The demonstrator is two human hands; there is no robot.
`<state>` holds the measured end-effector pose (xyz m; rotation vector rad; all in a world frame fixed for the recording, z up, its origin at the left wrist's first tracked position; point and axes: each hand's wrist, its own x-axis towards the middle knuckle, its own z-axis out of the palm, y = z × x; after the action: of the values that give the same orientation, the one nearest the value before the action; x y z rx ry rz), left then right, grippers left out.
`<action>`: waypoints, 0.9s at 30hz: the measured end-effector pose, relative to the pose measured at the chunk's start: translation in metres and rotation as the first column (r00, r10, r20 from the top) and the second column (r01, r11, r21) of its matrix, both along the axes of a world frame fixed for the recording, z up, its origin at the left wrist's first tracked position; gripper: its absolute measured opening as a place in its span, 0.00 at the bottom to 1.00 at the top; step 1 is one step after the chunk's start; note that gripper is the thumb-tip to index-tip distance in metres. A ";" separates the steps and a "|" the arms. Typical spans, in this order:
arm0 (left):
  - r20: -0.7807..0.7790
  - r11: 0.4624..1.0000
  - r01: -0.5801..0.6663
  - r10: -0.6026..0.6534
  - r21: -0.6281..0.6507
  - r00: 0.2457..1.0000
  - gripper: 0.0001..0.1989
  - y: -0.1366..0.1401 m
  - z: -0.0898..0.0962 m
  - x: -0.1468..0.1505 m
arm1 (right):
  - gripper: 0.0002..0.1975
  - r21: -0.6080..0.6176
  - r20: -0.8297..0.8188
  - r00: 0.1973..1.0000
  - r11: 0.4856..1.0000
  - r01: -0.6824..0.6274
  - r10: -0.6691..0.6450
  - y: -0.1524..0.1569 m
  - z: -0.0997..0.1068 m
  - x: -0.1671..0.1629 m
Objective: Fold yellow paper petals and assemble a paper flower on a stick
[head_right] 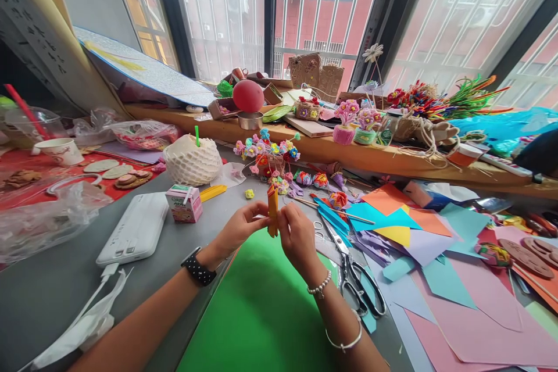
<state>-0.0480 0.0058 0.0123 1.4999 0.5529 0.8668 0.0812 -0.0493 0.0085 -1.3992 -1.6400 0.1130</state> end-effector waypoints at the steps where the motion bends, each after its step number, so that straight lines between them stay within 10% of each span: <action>1: -0.004 0.999 -0.006 0.006 0.031 1.000 0.09 0.000 0.000 0.000 | 0.11 -0.014 -0.034 0.999 1.000 -0.020 0.020 0.001 0.000 0.000; 11: -0.001 0.953 -0.134 0.139 0.271 0.990 0.06 0.003 -0.003 0.001 | 0.11 -0.089 -0.347 0.915 0.964 -0.250 0.205 0.003 -0.002 0.004; 18: -0.055 0.697 -0.263 0.399 0.667 0.915 0.05 -0.002 0.000 -0.003 | 0.11 -0.140 -0.287 0.946 0.970 -0.198 0.152 0.005 -0.006 0.003; 23: -0.108 0.966 -0.246 0.254 0.083 0.961 0.14 0.004 -0.002 0.001 | 0.10 0.039 0.110 0.992 0.998 0.055 -0.059 0.002 -0.004 0.005; 27: -0.087 0.841 0.056 -0.121 -0.538 0.989 0.22 0.004 0.002 -0.002 | 0.11 0.120 0.357 0.929 0.991 0.063 -0.103 0.001 -0.004 0.006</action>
<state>-0.0499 0.0095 0.0139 1.0529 0.7373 0.4916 0.0875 -0.0482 0.0049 -1.4663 -1.8507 -0.2965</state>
